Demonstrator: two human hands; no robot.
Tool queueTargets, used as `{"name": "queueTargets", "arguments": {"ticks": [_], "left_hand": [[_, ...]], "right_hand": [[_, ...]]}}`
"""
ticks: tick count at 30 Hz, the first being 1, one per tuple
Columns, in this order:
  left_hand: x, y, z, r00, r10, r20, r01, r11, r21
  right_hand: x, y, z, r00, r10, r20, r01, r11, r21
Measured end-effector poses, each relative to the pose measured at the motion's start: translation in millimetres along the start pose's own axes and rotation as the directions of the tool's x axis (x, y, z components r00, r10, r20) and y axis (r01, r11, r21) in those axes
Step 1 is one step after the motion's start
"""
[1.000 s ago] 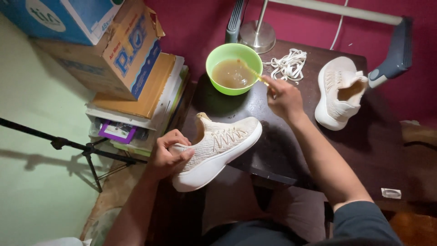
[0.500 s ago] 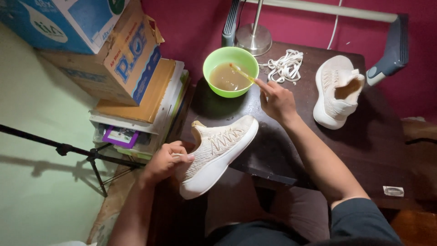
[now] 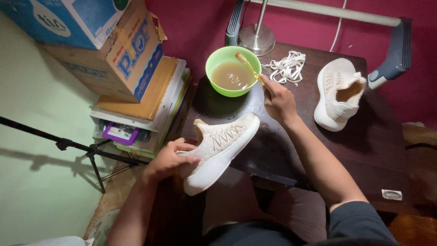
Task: The person cleans a white sneaker using a yellow brush and a liquid solution from a green bowl. They scrub the upper, sides, and sole of the shoe, repeatedly dipping the brush into the bowl to reload the cleaning solution.
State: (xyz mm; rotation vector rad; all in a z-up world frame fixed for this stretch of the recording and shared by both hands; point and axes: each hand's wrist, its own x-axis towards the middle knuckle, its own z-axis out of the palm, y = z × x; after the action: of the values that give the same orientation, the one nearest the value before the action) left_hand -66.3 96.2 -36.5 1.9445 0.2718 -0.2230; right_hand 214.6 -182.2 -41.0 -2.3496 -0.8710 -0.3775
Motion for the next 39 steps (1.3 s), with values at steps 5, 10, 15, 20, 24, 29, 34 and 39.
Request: {"name": "queueTargets", "arguments": {"ticks": [5, 10, 15, 20, 24, 29, 34, 39], "left_hand": [[18.5, -35.8, 10.5, 0.995, 0.033, -0.097, -0.046, 0.989, -0.138], [36.0, -45.7, 46.5, 0.944, 0.188, -0.27, -0.226, 0.967, -0.117], [46.5, -37.2, 47.0, 0.913, 0.234, -0.336, -0.288, 0.95, -0.121], [43.0, -33.4, 44.3, 0.899, 0.274, -0.342, -0.321, 0.943, -0.088], [37.7, -9.9, 40.5, 0.892, 0.298, -0.34, -0.334, 0.941, -0.052], [49.1, -9.9, 44.4, 0.894, 0.315, -0.318, -0.341, 0.94, -0.029], [58.8, -29.4, 47.9, 0.824, 0.47, -0.317, -0.534, 0.832, -0.154], [54.4, -21.1, 43.2, 0.795, 0.531, -0.293, -0.557, 0.831, -0.005]], "right_hand": [[-0.5, 4.0, 4.2, 0.998, -0.04, 0.053, 0.049, 0.983, -0.177], [-1.4, 6.2, 6.6, 0.997, -0.061, 0.055, 0.07, 0.98, -0.186], [-0.2, 1.2, 0.7, 0.994, -0.098, -0.047, 0.091, 0.987, -0.131], [-13.6, 7.5, 4.5, 0.994, -0.108, -0.004, 0.107, 0.993, -0.05], [-68.1, -21.3, -23.6, 0.998, 0.051, 0.022, -0.056, 0.93, 0.365], [-172.7, -45.8, -34.4, 0.969, 0.245, 0.019, -0.204, 0.757, 0.621], [-254.1, -75.4, -23.8, 0.997, -0.06, 0.053, 0.016, 0.799, 0.601], [-248.4, -74.7, -14.5, 0.966, -0.196, 0.17, 0.088, 0.863, 0.498]]}}
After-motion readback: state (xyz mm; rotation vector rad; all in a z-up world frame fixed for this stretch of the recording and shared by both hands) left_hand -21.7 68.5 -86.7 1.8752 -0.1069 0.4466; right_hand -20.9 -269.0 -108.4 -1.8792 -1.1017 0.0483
